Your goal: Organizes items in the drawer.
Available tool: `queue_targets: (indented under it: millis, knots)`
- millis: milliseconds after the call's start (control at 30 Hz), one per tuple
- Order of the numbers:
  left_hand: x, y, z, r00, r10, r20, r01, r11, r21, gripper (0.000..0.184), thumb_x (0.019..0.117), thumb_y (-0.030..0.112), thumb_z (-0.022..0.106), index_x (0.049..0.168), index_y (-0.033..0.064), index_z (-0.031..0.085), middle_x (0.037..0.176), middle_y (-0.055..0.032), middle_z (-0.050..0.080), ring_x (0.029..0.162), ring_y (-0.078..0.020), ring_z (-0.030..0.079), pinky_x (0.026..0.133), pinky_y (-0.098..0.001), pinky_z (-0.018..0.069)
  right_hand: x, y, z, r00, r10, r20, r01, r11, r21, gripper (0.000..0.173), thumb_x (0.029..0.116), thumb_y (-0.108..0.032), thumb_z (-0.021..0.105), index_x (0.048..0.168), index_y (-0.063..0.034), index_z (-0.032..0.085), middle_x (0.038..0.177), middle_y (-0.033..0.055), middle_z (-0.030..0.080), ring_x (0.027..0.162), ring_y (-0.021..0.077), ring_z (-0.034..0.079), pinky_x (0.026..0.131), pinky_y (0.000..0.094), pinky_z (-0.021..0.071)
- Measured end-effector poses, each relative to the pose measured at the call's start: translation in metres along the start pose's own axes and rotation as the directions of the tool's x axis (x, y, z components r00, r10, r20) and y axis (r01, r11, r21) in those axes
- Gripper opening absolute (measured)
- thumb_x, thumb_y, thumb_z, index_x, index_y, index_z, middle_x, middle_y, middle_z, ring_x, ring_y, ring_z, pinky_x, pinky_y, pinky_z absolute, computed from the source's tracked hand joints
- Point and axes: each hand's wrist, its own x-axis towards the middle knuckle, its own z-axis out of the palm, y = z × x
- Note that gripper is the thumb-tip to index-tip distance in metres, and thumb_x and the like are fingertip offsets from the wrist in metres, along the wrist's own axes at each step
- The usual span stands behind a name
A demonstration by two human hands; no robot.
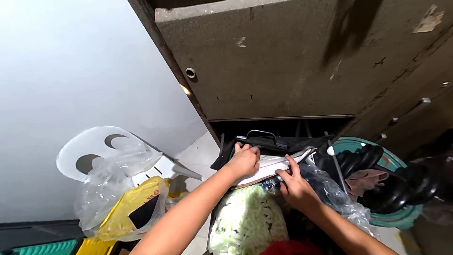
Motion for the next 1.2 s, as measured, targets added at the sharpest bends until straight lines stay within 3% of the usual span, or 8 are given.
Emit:
queue_targets:
  millis: [267, 433, 567, 667, 767, 967, 1100, 1200]
  knots:
    - [0.006, -0.014, 0.023, 0.807, 0.174, -0.564, -0.072, 0.977, 0.199, 0.012, 0.0895, 0.011, 0.071, 0.082, 0.0021, 0.075, 0.113, -0.0137, 0.071, 0.108, -0.0354, 0.066, 0.096, -0.0634, 0.0424, -0.013, 0.009, 0.012, 0.944, -0.197, -0.263, 0.162, 0.976, -0.149, 0.02, 0.0908, -0.005, 0.063, 0.105, -0.0025, 0.076, 0.138, 0.0255, 0.06, 0.085, 0.0379, 0.074, 0.066, 0.0511, 0.0607]
    - [-0.026, 0.009, 0.02, 0.991, 0.079, -0.105, -0.069, 0.993, 0.098, 0.037, 0.0968, 0.034, 0.068, 0.114, 0.0021, 0.073, 0.127, -0.0197, 0.065, 0.127, -0.0397, 0.055, 0.107, -0.0644, 0.0338, -0.006, 0.038, -0.047, 0.734, -0.187, -0.653, 0.078, 0.978, -0.192, 0.03, 0.0878, -0.016, 0.066, 0.109, 0.005, 0.069, 0.115, 0.031, 0.063, 0.081, 0.0438, 0.069, 0.062, 0.057, 0.0574]
    - [-0.043, 0.034, 0.049, 0.981, 0.156, -0.118, -0.17, 0.979, -0.112, 0.032, 0.0972, 0.025, 0.066, 0.115, -0.0008, 0.071, 0.12, -0.0245, 0.067, 0.118, -0.0437, 0.061, 0.098, -0.0627, 0.042, 0.007, 0.081, -0.112, 0.99, 0.052, -0.134, -0.055, 0.998, -0.019, 0.069, 0.0845, -0.012, 0.081, 0.147, -0.0063, 0.053, 0.154, 0.0235, 0.044, 0.135, 0.0477, 0.048, 0.106, 0.0654, 0.0436]
    - [-0.047, 0.064, 0.051, 0.984, 0.177, 0.003, -0.169, 0.942, -0.289, 0.03, 0.1018, 0.025, 0.06, 0.118, 0.0022, 0.07, 0.118, -0.0209, 0.069, 0.115, -0.0383, 0.065, 0.099, -0.0578, 0.0494, 0.013, 0.099, -0.123, 0.932, 0.079, 0.355, -0.104, 0.993, 0.052, 0.104, 0.0749, -0.025, 0.09, 0.161, -0.0135, 0.033, 0.168, 0.0171, 0.023, 0.155, 0.0351, 0.024, 0.124, 0.0512, 0.0261]
    - [-0.049, 0.079, 0.041, 0.947, 0.262, 0.185, -0.182, 0.913, -0.364, 0.033, 0.1054, 0.024, 0.055, 0.121, -0.0013, 0.067, 0.122, -0.0234, 0.066, 0.119, -0.0403, 0.061, 0.101, -0.06, 0.0458, 0.016, 0.119, -0.114, 0.943, 0.093, 0.319, -0.11, 0.993, 0.035, 0.082, 0.0817, -0.016, 0.086, 0.154, -0.0124, 0.048, 0.166, 0.021, 0.027, 0.155, 0.0406, 0.019, 0.126, 0.0531, 0.0198]
    - [-0.065, 0.079, 0.029, 0.945, 0.306, 0.118, -0.232, 0.878, -0.419, 0.031, 0.1034, 0.021, 0.059, 0.121, -0.003, 0.068, 0.117, -0.0247, 0.068, 0.113, -0.0411, 0.065, 0.098, -0.0609, 0.0484, 0.024, 0.066, -0.106, 0.853, -0.412, -0.321, 0.391, 0.911, -0.132, 0.019, 0.0923, -0.006, 0.061, 0.096, 0.0033, 0.078, 0.097, 0.019, 0.076, 0.095, 0.0373, 0.073, 0.091, 0.0592, 0.0522]
    - [-0.091, 0.084, -0.011, 0.929, -0.011, -0.369, -0.241, 0.739, -0.629, 0.034, 0.1032, 0.026, 0.058, 0.114, -0.0028, 0.071, 0.084, -0.0138, 0.07, 0.074, -0.0201, 0.065, 0.072, -0.0377, 0.0542, 0.013, -0.024, -0.127, 0.609, -0.653, -0.451, 0.622, 0.746, -0.239, 0.05, 0.1077, -0.034, 0.044, 0.07, -0.0056, 0.059, 0.059, 0.0069, 0.058, 0.057, 0.0143, 0.059, 0.055, 0.0304, 0.0474]
    - [-0.107, 0.095, -0.038, 0.841, -0.2, -0.503, -0.307, 0.59, -0.747, 0.037, 0.0957, 0.039, 0.067, 0.098, 0.002, 0.072, 0.077, -0.0004, 0.069, 0.066, 0.0003, 0.061, 0.063, -0.019, 0.05, -0.008, -0.071, -0.147, 0.628, -0.59, -0.508, 0.658, 0.751, -0.059, 0.052, 0.1107, -0.038, 0.042, 0.07, -0.0084, 0.057, 0.057, -0.0042, 0.05, 0.055, -0.006, 0.049, 0.053, 0.0125, 0.0392]
